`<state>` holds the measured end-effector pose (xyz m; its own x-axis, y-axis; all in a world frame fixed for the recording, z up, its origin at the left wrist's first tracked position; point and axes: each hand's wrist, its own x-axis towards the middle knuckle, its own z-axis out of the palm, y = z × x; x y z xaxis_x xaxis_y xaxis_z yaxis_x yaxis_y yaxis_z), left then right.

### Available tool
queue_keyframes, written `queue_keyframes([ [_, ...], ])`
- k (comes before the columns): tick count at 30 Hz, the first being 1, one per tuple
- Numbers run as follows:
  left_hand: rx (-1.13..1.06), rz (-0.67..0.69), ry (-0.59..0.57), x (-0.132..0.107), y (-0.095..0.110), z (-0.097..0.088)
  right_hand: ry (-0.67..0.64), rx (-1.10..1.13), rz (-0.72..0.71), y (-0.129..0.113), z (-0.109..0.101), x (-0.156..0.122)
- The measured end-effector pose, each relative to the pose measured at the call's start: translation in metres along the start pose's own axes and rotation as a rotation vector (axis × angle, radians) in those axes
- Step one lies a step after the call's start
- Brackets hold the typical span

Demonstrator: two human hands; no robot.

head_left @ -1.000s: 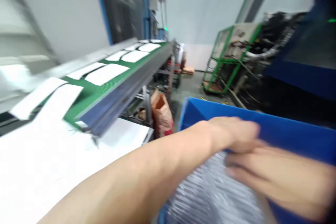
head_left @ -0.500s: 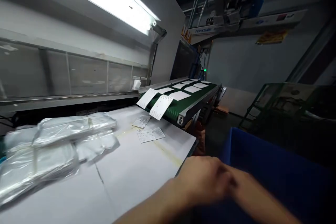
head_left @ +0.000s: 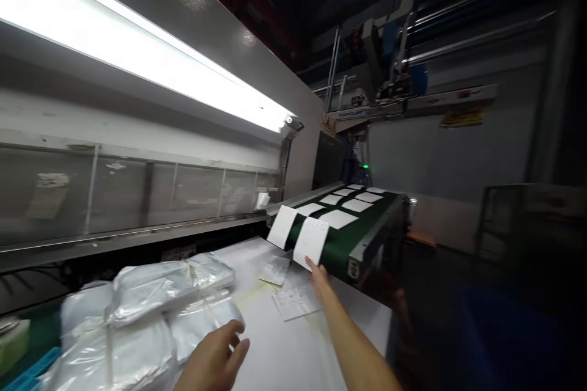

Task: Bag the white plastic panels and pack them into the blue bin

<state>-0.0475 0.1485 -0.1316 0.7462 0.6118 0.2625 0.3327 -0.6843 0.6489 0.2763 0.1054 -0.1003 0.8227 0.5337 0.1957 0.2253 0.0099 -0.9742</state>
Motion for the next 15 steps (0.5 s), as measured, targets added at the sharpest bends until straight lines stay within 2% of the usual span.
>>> queue_keyframes([
  [2,-0.097,-0.09,0.015,0.009,-0.025,-0.008,-0.017,0.121,-0.014,0.001,0.02,0.006],
  [4,-0.298,-0.169,0.089,0.028,-0.038,-0.007,-0.101,0.205,-0.044,0.011,0.034,-0.008],
  [7,-0.767,-0.257,0.184,0.072,-0.039,0.001,-0.316,0.236,-0.039,0.03,0.048,-0.045],
  [9,-1.077,-0.33,0.18,0.1,-0.034,0.003,-0.351,0.212,-0.017,0.038,0.057,-0.047],
  [10,-1.194,-0.394,0.195,0.111,-0.033,0.003,-0.316,0.196,-0.01,0.041,0.062,-0.035],
  [12,-1.299,-0.558,0.278,0.125,-0.037,-0.001,-0.188,0.171,0.01,0.043,0.07,0.016],
  [15,-1.175,-0.73,0.413,0.118,-0.059,-0.006,0.018,0.13,0.048,0.046,0.086,0.117],
])
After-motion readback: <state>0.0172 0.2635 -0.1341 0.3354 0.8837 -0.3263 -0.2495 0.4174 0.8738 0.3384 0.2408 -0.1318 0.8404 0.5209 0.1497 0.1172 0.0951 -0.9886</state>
